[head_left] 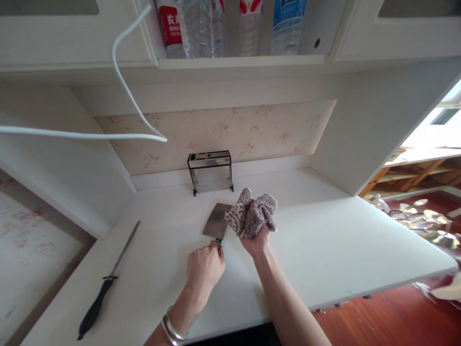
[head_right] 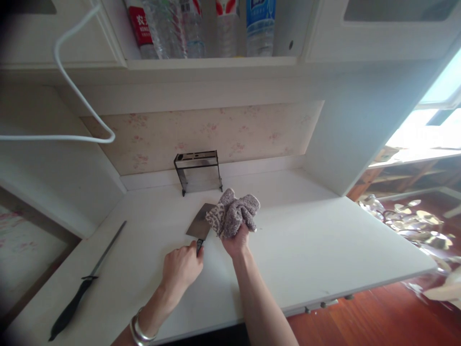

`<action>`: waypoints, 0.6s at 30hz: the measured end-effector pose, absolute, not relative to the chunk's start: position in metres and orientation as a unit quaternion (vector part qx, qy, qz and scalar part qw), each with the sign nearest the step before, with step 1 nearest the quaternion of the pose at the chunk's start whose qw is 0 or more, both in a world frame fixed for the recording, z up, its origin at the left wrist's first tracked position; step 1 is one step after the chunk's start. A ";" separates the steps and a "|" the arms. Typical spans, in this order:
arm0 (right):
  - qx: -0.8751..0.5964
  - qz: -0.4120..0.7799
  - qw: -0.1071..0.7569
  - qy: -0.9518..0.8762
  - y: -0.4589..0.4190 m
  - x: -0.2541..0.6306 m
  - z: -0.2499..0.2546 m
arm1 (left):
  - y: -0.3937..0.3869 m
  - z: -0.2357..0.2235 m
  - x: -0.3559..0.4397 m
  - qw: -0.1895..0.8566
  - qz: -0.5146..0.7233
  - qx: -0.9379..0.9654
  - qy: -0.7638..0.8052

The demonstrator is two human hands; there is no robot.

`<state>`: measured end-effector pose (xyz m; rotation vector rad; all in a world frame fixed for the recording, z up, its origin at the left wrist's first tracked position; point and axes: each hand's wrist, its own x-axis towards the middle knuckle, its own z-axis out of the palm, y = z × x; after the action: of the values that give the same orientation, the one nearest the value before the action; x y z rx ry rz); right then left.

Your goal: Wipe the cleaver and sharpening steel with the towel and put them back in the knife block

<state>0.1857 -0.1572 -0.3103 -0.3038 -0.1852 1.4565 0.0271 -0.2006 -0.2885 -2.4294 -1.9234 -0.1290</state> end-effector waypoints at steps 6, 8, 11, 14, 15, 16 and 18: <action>-0.141 0.695 0.694 -0.123 -0.166 0.185 -0.307 | -0.201 -0.292 0.053 -0.050 -0.039 -0.812 -0.580; -0.141 0.695 0.693 -0.128 -0.168 0.185 -0.306 | -0.201 -0.296 0.060 -0.066 -0.040 -0.817 -0.571; -0.149 0.698 0.686 -0.141 -0.170 0.185 -0.305 | -0.200 -0.303 0.066 -0.077 -0.051 -0.821 -0.564; -0.170 0.701 0.676 -0.154 -0.168 0.185 -0.307 | -0.195 -0.308 0.060 -0.105 -0.085 -0.815 -0.564; -0.177 0.698 0.676 -0.155 -0.167 0.185 -0.309 | -0.193 -0.308 0.055 -0.122 -0.111 -0.808 -0.566; -0.185 0.692 0.680 -0.156 -0.166 0.184 -0.312 | -0.190 -0.306 0.049 -0.140 -0.149 -0.796 -0.569; -0.206 0.676 0.689 -0.161 -0.163 0.182 -0.319 | -0.184 -0.302 0.032 -0.180 -0.251 -0.752 -0.582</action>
<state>0.1825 -0.1628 -0.3189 -0.4602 -0.3601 1.5130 0.0324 -0.1845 -0.3016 -2.6791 -2.0727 -0.8938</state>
